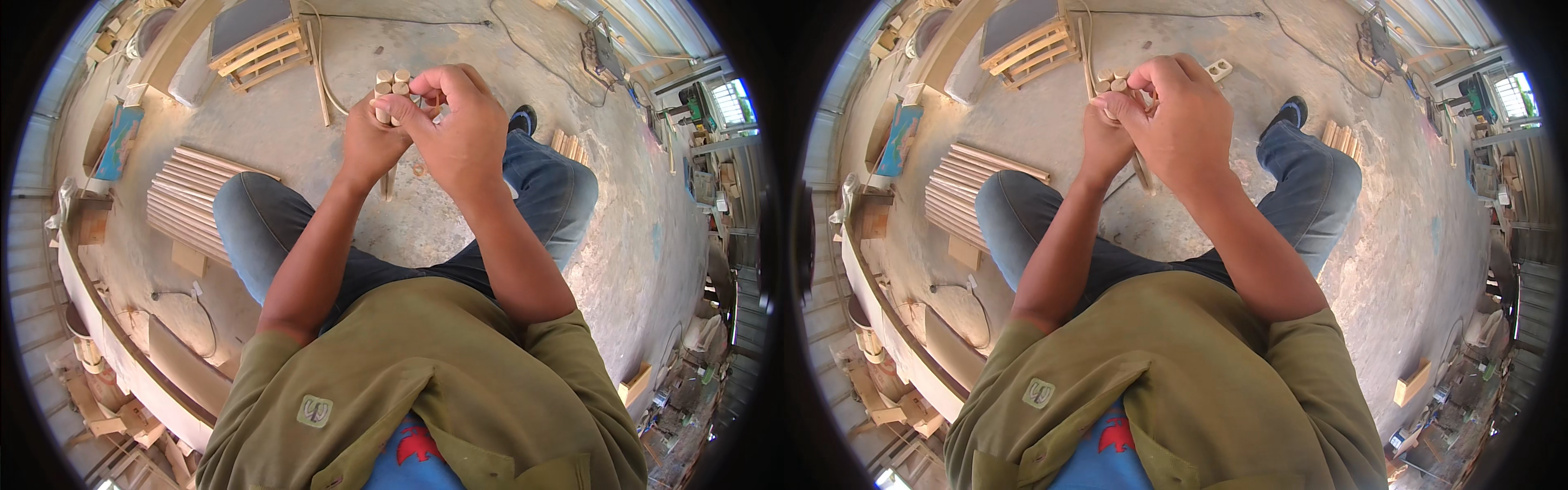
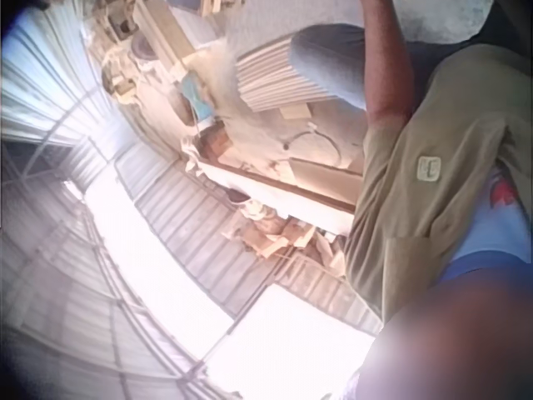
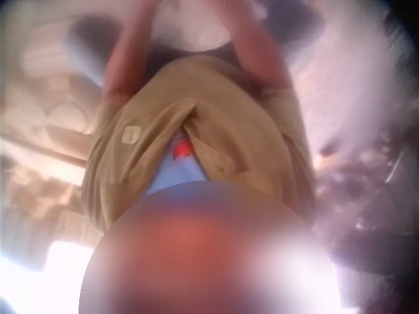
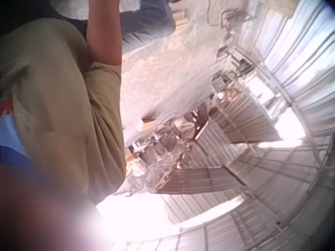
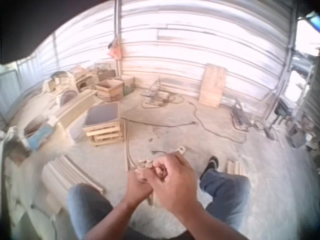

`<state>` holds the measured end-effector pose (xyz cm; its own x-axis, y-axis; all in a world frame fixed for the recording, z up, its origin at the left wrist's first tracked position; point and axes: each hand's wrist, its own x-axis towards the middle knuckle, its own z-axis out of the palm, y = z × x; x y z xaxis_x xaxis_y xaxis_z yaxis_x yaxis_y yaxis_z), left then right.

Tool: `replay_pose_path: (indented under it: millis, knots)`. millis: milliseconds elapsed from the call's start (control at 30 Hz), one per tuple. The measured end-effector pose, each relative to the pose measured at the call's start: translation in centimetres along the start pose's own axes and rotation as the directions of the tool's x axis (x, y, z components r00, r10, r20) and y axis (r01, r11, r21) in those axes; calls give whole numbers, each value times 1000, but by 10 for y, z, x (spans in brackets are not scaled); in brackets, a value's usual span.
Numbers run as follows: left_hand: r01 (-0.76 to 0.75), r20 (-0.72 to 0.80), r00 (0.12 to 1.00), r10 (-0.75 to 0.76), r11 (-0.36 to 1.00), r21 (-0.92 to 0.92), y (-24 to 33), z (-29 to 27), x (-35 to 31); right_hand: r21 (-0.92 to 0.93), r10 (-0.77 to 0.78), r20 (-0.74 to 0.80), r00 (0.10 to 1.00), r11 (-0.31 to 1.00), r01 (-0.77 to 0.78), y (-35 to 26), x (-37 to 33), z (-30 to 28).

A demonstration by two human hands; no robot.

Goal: The person sits on the floor and repeatedly picks up small wooden rods, aligns them, and inserts rubber bands to bundle them together. The person then places the bundled rods aside and repeats the process with new rods.

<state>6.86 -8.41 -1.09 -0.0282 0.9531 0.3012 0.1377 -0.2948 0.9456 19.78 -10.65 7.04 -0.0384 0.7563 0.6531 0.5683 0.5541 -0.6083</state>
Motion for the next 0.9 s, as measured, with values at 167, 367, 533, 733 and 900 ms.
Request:
replay_pose_path:
  millis: [167, 367, 533, 733, 900]
  knots:
    - [45, 26, 999, -45, 999, -4, 7, -1, -2, 11, 47, 18, 999, 999, -47, -4, -3, -2]
    - [102, 38, 994, -100, 994, -48, 12, -3, -5, 77, 131, 23, 991, 988, -133, -11, -7, 0]
    - [46, 20, 999, -45, 997, -61, 10, -3, -5, 52, 47, 53, 997, 997, -50, -6, -10, -2]
    - [135, 110, 984, -141, 989, 61, 16, -17, -6, -13, 85, 100, 991, 996, -84, 14, 7, -15]
    - [-2, -18, 1000, 1, 998, -60, 21, -11, -10, -77, 186, 332, 925, 982, -170, 28, 21, -26]
